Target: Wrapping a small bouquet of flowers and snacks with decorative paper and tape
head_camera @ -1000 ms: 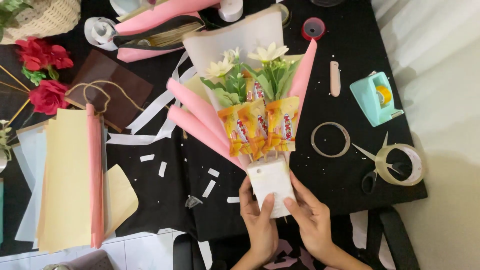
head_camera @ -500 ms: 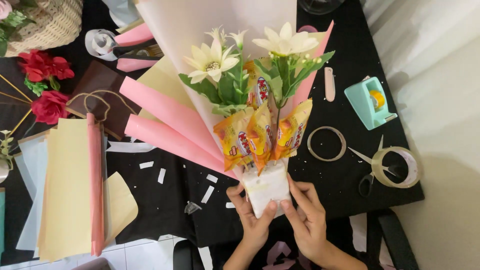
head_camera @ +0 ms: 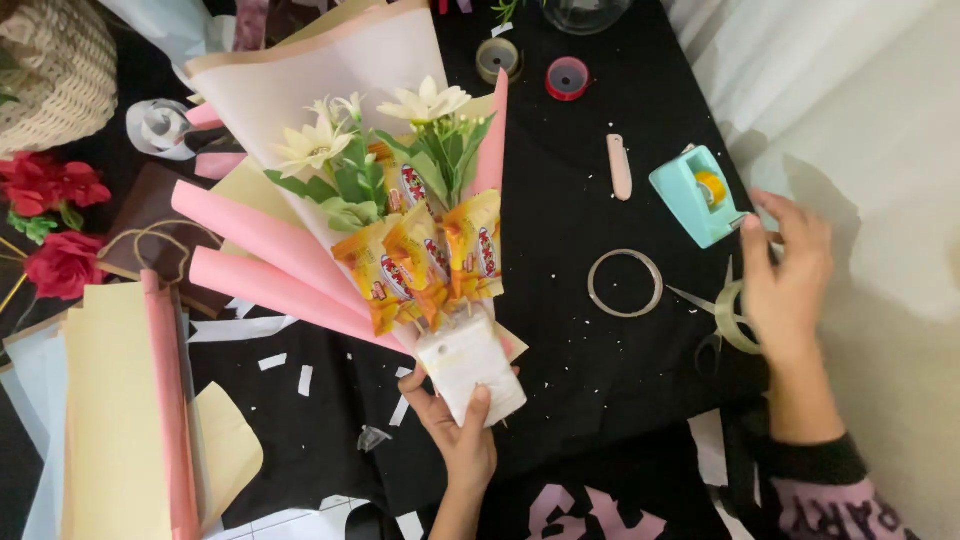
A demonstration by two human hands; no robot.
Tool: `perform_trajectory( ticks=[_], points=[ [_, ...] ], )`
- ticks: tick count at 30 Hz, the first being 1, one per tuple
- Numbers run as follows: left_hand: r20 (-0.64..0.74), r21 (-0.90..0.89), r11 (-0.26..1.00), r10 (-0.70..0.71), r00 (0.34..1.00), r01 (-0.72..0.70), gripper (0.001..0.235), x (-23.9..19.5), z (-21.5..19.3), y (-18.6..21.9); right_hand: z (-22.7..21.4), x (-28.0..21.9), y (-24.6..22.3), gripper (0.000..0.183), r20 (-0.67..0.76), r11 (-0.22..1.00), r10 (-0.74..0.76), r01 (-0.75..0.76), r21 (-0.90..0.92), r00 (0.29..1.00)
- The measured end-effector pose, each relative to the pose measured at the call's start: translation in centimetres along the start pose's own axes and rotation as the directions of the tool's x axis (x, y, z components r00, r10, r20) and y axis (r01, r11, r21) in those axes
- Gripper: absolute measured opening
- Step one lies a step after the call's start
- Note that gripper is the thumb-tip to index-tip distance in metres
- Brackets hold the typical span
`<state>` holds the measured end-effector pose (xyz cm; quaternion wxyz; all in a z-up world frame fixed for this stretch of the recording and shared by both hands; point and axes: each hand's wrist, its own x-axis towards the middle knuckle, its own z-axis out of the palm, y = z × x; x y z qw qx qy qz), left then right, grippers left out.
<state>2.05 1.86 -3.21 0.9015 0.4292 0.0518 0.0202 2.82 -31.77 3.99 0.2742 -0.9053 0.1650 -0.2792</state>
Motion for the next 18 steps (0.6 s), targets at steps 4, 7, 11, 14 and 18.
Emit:
perform_trajectory(
  ticks=[4,7,11,14,18],
  points=[
    [0.036,0.080,0.997,-0.001,0.999,-0.002,0.066,0.2,-0.6,0.0,-0.1,4.0,5.9,0.040,0.341,0.934,0.357,-0.331,-0.135,0.870],
    [0.030,0.214,0.975,-0.071,0.997,0.063,0.068,0.6,-1.0,0.9,-0.2,5.2,6.4,0.039,0.449,0.858,0.466,-0.514,-0.016,0.763],
    [0.074,0.381,0.922,-0.105,0.992,0.069,0.062,1.6,-0.1,2.5,-0.7,6.6,5.4,0.032,0.487,0.848,0.475,-0.529,-0.031,0.733],
    [0.109,0.477,0.877,-0.123,0.986,0.057,0.057,2.1,0.8,3.8,-0.4,7.0,6.3,0.024,0.515,0.822,0.483,-0.570,0.012,0.708],
    [0.119,0.517,0.850,-0.187,0.975,0.101,0.055,2.2,2.2,5.2,-0.6,7.5,5.6,0.018,0.533,0.836,0.440,-0.547,0.051,0.723]
  ],
)
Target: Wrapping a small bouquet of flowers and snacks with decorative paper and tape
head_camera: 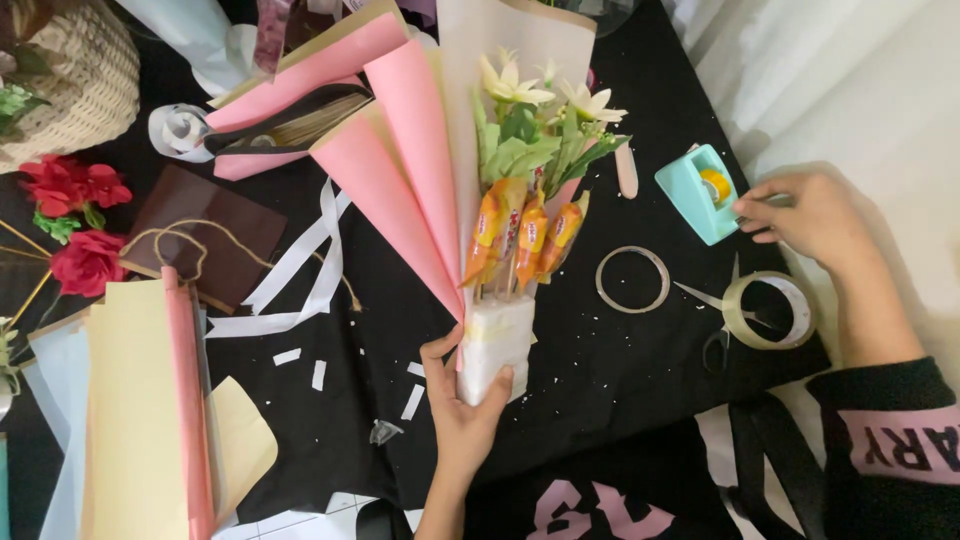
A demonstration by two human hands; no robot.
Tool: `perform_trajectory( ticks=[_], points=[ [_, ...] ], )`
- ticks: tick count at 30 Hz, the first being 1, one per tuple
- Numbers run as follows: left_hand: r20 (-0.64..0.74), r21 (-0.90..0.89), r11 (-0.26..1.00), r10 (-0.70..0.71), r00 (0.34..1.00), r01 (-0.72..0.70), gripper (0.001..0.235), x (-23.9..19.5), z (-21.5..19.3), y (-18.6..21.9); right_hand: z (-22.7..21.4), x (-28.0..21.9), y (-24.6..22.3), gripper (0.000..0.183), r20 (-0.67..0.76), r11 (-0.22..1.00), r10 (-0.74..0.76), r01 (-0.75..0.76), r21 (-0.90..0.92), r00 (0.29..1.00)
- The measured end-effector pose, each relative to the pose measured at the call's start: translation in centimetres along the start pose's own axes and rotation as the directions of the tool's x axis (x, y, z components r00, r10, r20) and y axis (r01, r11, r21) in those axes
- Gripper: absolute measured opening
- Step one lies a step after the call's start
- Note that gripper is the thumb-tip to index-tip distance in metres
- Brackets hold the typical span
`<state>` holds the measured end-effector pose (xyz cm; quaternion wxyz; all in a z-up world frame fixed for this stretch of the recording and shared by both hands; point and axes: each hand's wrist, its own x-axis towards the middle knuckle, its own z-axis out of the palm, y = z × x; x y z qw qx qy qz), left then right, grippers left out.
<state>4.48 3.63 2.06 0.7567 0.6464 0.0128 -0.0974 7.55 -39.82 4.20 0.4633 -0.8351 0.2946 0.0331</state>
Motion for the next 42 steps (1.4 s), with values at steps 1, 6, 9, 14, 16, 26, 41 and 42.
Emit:
perform_trajectory(
  ticks=[1,6,9,14,16,26,41,42],
  points=[
    [-0.003,-0.002,1.000,0.001,1.000,-0.001,0.055,-0.1,0.2,0.4,0.0,0.0,0.0,0.018,0.002,1.000,-0.002,0.002,-0.002,1.000],
    [0.007,-0.050,0.999,0.001,1.000,0.000,0.059,-0.2,0.3,0.8,-0.1,2.4,3.1,0.025,0.055,0.989,0.099,-0.104,0.101,0.994],
    [-0.047,-0.049,0.998,-0.051,0.998,0.048,0.062,-0.4,0.0,0.3,-0.1,2.0,2.3,0.022,0.048,0.980,0.126,-0.132,0.148,0.991],
    [-0.017,-0.119,0.993,0.021,1.000,-0.023,0.062,-0.4,-0.6,-0.4,0.1,-1.7,-2.6,0.020,0.038,0.962,0.153,-0.158,0.225,0.987],
    [-0.024,-0.111,0.993,0.027,0.999,-0.029,0.063,-0.4,-0.8,-0.8,0.0,-3.2,-4.0,0.023,0.036,0.953,0.174,-0.178,0.246,0.984],
    [-0.059,-0.138,0.989,0.043,0.997,-0.051,0.065,0.0,-1.2,-1.2,-0.4,-5.2,-1.5,0.029,0.097,0.867,0.134,-0.164,0.470,0.986],
    [-0.069,-0.236,0.971,0.016,0.998,-0.031,0.070,-0.5,-1.2,-2.6,0.3,-4.3,5.5,0.012,0.022,0.748,-0.145,0.095,0.657,0.989],
    [-0.066,-0.228,0.973,0.028,0.997,-0.043,0.070,-0.5,-1.2,-2.4,0.3,-4.0,5.5,0.012,0.047,0.756,-0.172,0.101,0.647,0.984]
  ],
)
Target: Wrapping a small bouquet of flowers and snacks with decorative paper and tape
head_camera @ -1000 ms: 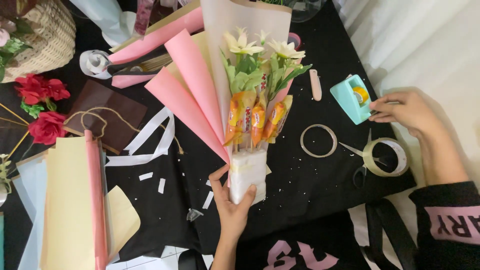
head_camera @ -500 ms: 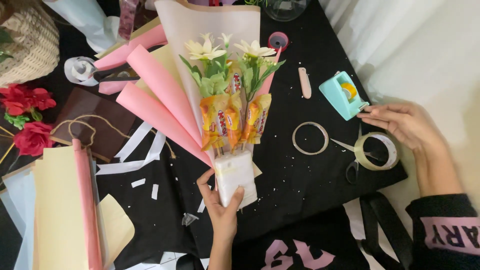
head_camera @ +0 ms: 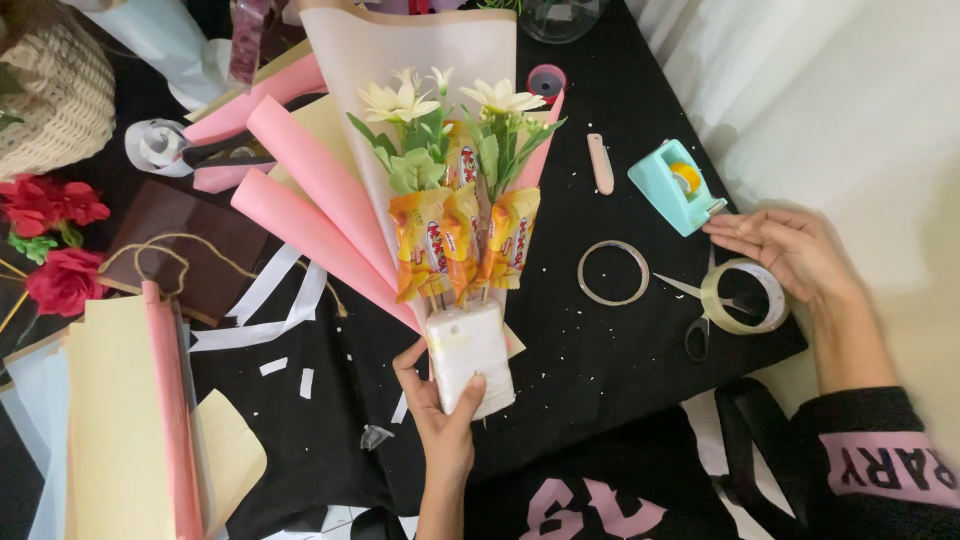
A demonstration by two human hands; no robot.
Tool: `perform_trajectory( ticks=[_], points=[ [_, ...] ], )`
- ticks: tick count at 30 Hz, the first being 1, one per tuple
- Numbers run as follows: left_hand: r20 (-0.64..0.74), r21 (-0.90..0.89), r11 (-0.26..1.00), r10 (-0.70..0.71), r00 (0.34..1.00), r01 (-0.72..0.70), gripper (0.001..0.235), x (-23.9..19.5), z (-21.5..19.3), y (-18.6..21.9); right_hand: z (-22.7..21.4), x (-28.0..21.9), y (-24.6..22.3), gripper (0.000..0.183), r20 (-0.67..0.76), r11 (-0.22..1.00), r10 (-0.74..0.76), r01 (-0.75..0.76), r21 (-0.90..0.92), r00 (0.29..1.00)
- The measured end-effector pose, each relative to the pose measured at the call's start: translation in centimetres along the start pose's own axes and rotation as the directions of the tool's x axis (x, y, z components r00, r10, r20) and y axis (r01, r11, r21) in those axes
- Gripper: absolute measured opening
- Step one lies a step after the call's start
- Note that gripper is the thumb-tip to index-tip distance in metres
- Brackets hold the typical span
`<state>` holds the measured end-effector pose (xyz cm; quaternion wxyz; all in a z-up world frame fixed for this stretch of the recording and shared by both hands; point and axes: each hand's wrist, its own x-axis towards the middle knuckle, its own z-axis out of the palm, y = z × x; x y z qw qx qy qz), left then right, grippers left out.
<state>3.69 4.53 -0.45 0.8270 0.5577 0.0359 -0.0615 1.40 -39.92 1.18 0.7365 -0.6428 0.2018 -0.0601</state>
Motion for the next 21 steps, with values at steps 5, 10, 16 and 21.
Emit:
perform_trajectory(
  ticks=[5,10,16,21],
  points=[
    [0.016,0.003,0.999,0.033,0.999,-0.033,0.068,-0.2,0.5,0.8,3.8,-0.6,-3.8,0.012,-0.153,0.944,0.200,-0.232,-0.234,0.968],
    [-0.001,0.070,0.996,0.060,0.998,-0.059,0.067,-0.5,1.5,2.1,2.6,2.0,-2.0,0.028,-0.337,0.821,0.327,-0.442,-0.360,0.883],
    [-0.094,0.192,0.979,0.084,0.992,-0.065,0.066,-0.6,2.7,2.9,-1.4,4.7,2.6,0.029,-0.188,0.821,0.223,-0.288,-0.493,0.957],
    [-0.037,0.183,0.977,0.117,0.992,-0.108,0.061,-0.7,4.0,4.3,-1.9,4.6,3.2,0.025,-0.146,0.854,0.201,-0.246,-0.458,0.969]
  ],
)
